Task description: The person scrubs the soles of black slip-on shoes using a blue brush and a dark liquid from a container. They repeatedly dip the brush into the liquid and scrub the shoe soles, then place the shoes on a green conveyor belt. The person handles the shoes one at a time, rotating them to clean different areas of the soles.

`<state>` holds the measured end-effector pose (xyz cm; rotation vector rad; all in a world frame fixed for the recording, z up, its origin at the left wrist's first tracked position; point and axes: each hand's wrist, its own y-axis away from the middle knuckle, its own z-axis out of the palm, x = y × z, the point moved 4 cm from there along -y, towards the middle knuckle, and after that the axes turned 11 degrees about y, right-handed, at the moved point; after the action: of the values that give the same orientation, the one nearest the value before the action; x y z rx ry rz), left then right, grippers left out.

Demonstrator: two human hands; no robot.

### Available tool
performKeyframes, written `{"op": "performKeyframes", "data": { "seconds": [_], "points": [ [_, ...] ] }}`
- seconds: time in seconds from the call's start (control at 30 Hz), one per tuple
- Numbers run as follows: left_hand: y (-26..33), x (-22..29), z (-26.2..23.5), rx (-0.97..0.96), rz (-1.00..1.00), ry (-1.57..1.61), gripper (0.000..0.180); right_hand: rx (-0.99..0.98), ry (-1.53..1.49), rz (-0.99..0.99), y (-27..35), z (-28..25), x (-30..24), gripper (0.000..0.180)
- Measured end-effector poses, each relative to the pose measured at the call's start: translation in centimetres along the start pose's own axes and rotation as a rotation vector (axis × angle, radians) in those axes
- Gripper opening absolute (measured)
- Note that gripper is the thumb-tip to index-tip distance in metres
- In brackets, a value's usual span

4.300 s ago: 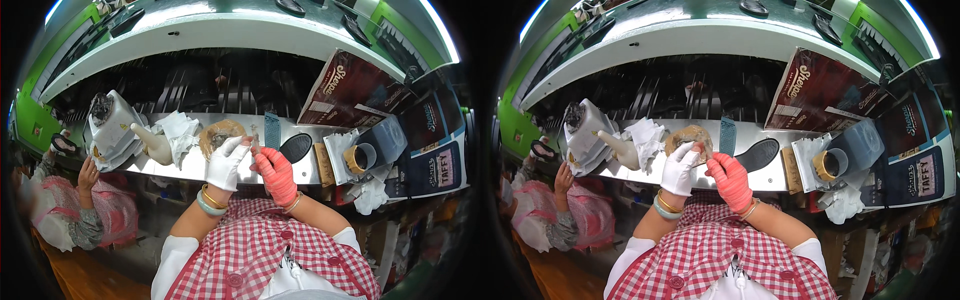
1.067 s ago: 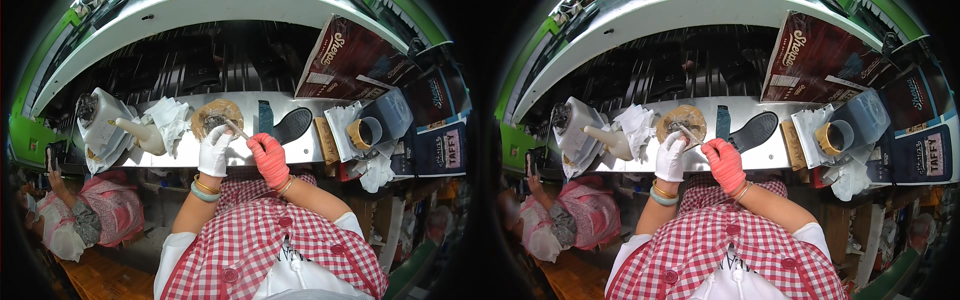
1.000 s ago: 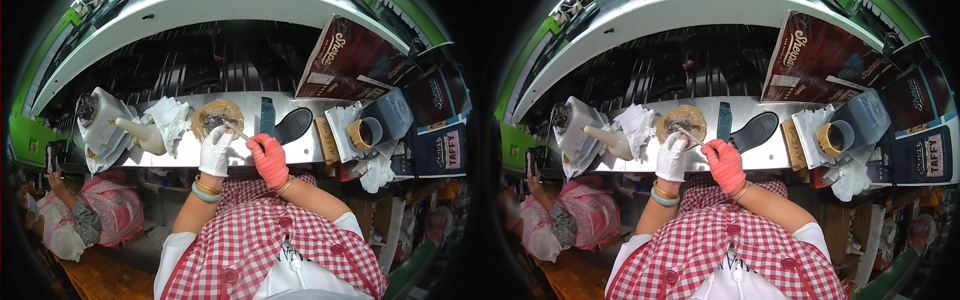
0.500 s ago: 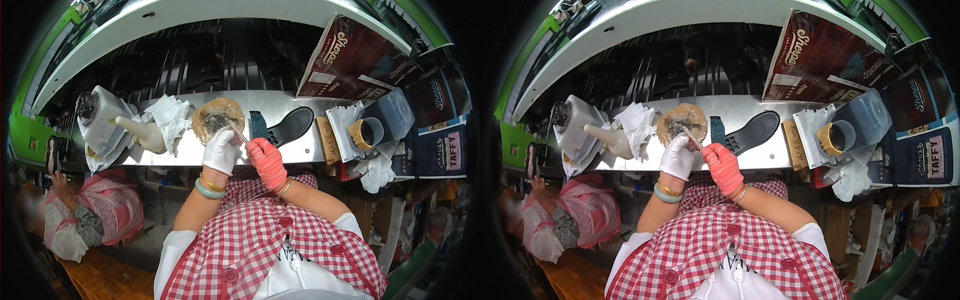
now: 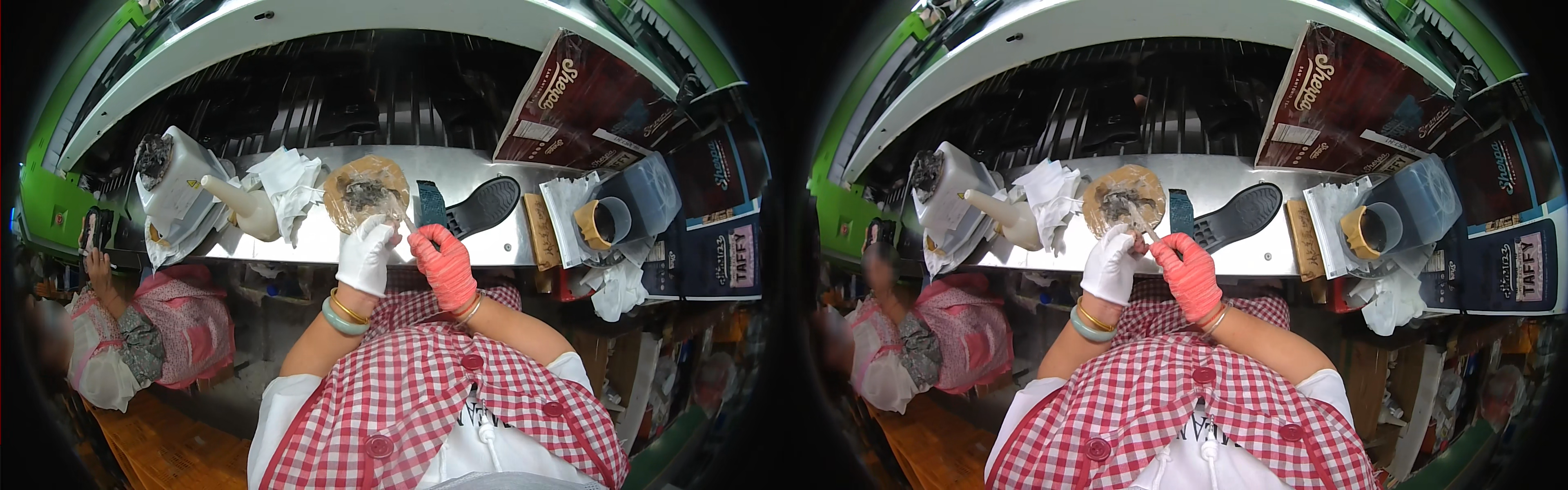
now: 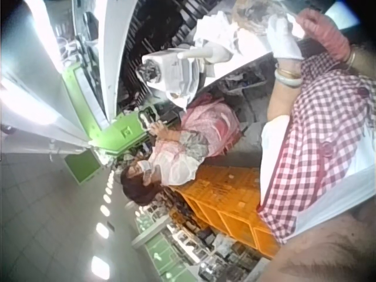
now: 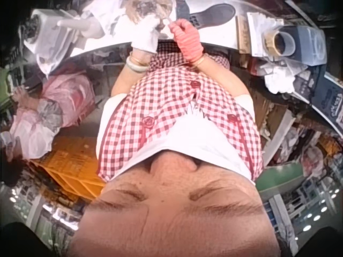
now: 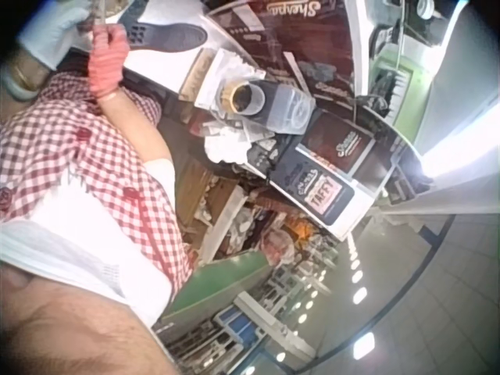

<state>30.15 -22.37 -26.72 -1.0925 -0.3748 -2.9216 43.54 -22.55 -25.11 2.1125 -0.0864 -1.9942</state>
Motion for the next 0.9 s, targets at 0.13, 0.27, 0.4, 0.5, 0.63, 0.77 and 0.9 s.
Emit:
{"op": "performKeyframes", "data": {
  "seconds": [0.13, 0.27, 0.4, 0.5, 0.63, 0.77, 0.9],
  "points": [
    [2.1, 1.0, 0.6, 0.015, 0.096, -0.278, 0.010, 0.039, -0.115, 0.009, -1.6, -1.7, -0.8, 0.016],
    [0.6, 2.3, -0.5, 0.132, 0.167, -0.301, 0.016, -0.064, -0.025, 0.016, -0.5, -0.9, -1.2, 0.016],
    [-3.2, 4.2, -3.4, 0.077, 0.560, -1.007, 0.015, -0.086, -0.007, -0.014, -0.5, -1.0, -0.5, 0.020],
    [-5.0, 5.5, -3.1, 0.018, 0.664, -1.409, 0.014, -0.082, 0.055, -0.051, -0.5, -1.0, -0.5, 0.021],
    [-6.8, 6.5, -3.4, 0.040, 0.657, -1.569, 0.013, -0.046, 0.104, -0.050, -0.6, -1.1, -0.3, 0.019],
    [-7.4, 6.6, -3.2, 0.009, 0.693, -1.618, 0.009, -0.006, 0.138, -0.068, -0.8, -1.4, -0.1, 0.017],
    [-7.7, 6.3, -3.4, -0.086, 0.668, -1.675, 0.015, 0.032, 0.267, -0.156, -1.2, -1.7, 0.5, 0.018]
  ]
}}
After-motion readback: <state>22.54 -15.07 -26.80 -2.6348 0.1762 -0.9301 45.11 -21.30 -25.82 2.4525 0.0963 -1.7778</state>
